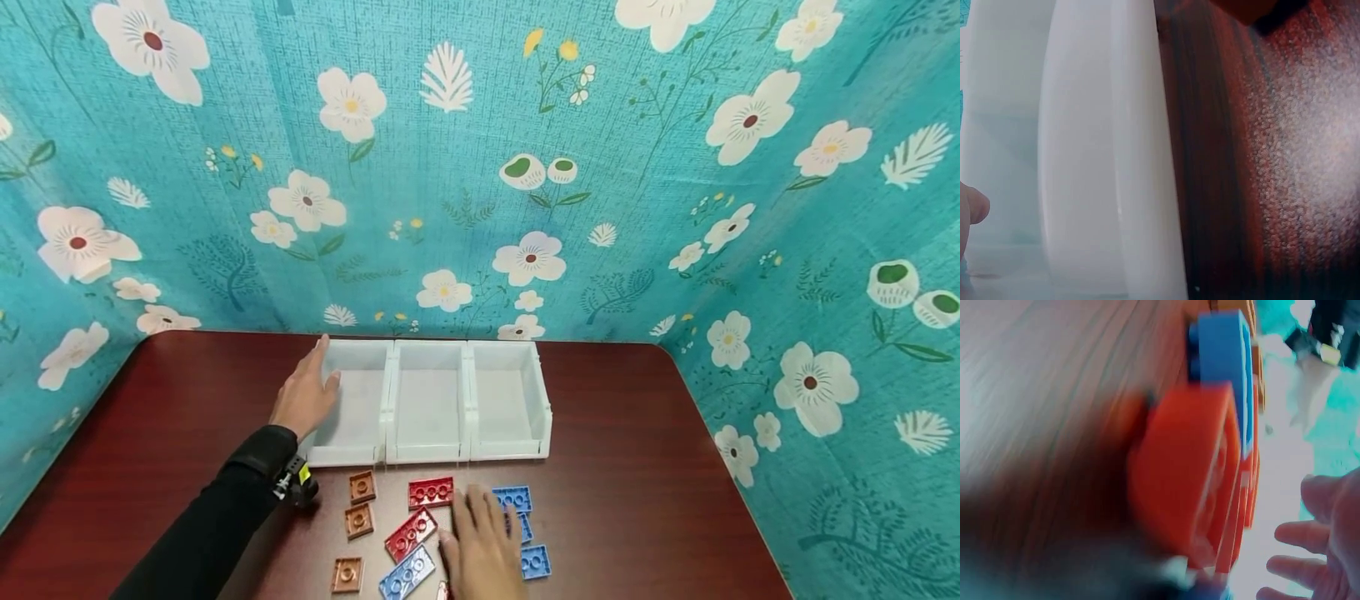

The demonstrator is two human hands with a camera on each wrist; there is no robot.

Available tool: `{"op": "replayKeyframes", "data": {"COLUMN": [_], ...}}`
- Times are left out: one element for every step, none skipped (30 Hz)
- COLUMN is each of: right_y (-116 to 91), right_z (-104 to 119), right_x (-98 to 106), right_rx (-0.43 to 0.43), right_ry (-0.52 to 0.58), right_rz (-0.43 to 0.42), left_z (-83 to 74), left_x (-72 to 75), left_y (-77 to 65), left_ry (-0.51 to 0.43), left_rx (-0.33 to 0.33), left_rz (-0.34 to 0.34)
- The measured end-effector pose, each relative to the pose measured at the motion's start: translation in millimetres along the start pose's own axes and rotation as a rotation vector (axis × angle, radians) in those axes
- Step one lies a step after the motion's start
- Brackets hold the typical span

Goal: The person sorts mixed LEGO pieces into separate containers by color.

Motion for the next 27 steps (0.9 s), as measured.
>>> {"op": "replayKeyframes", "data": {"right_y": [-3, -6, -9, -13, -16, -19, -22, -24, -25, -25, -25, -24, -24, -23, -22, -21, -19, -17, -15, -13, -10, -8, -5, -4, -2, -1, -1], "right_z": [-8, -16, -23, -30, -36, -42, -46, -49, -51, -53, -54, -55, -55, -56, -56, -57, -57, -58, -58, -57, -57, -56, -56, -56, -55, -55, -55], "right_x": [4, 7, 9, 10, 10, 10, 9, 9, 8, 7, 6, 5, 3, 2, 1, -1, -1, -1, -1, 0, 2, 3, 5, 7, 8, 10, 11], "right_rx": [-0.022, -0.043, -0.066, -0.087, -0.106, -0.124, -0.138, -0.148, -0.151, -0.150, -0.146, -0.144, -0.143, -0.141, -0.140, -0.143, -0.139, -0.133, -0.125, -0.115, -0.106, -0.096, -0.087, -0.083, -0.081, -0.083, -0.084], "right_ry": [-0.011, -0.023, -0.030, -0.034, -0.033, -0.029, -0.025, -0.018, -0.015, -0.010, -0.007, 0.000, 0.007, 0.010, 0.007, 0.010, 0.001, -0.011, -0.027, -0.044, -0.059, -0.073, -0.088, -0.094, -0.098, -0.099, -0.097], "right_rz": [-0.007, -0.012, -0.005, 0.009, 0.024, 0.035, 0.045, 0.052, 0.060, 0.064, 0.070, 0.077, 0.086, 0.099, 0.110, 0.117, 0.121, 0.120, 0.115, 0.102, 0.085, 0.067, 0.049, 0.036, 0.026, 0.019, 0.012], "left_z": [-0.8, -1.4, -1.7, -1.1, -0.9, -1.0, -1.3, -0.9, -0.6, -0.1, 0.4, 0.9, 1.6, 2.4, 2.8, 3.1, 2.8, 2.5, 1.8, 1.1, 0.5, -0.3, -0.9, -1.1, -1.5, -1.6, -1.7], "left_x": [0.0, 0.0, 0.1, -0.2, -0.3, -0.2, 0.1, 0.7, 1.3, 2.1, 2.8, 3.2, 3.6, 3.7, 3.2, 2.7, 2.1, 1.6, 1.7, 1.7, 1.9, 2.4, 2.6, 2.5, 2.2, 1.7, 1.2], "left_y": [0.4, 0.8, 1.3, 1.9, 2.6, 2.8, 3.0, 3.0, 2.9, 2.7, 2.5, 2.2, 1.9, 1.7, 1.6, 1.5, 1.6, 1.7, 1.9, 2.1, 2.2, 2.1, 2.1, 2.0, 1.9, 1.6, 1.5], "left_ry": [0.000, 0.003, 0.005, 0.005, 0.007, 0.003, 0.003, 0.004, 0.003, 0.003, 0.007, 0.009, 0.013, 0.015, 0.015, 0.013, 0.013, 0.008, 0.006, 0.004, 0.003, 0.003, 0.004, 0.003, 0.005, 0.007, 0.007], "left_rx": [0.000, -0.001, -0.003, -0.002, -0.003, -0.005, -0.013, -0.016, -0.020, -0.022, -0.025, -0.024, -0.023, -0.016, -0.013, -0.007, -0.007, -0.006, -0.008, -0.011, -0.013, -0.015, -0.017, -0.015, -0.015, -0.014, -0.012], "left_rz": [0.000, 0.000, 0.000, 0.000, 0.002, 0.003, 0.004, 0.003, 0.002, 0.000, -0.003, -0.005, -0.007, -0.006, -0.004, -0.001, 0.001, 0.002, -0.001, -0.002, -0.005, -0.009, -0.011, -0.010, -0.007, -0.001, 0.004]}}
Point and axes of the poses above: each hand's wrist, its own y-axis towards the middle knuckle, its own x-axis out of the back of the hand, z = x × y, the point moved 9 cm from there along y, towards the middle knuckle, and after that the axes turned 8 degrees about -z, right-handed, at the moved point
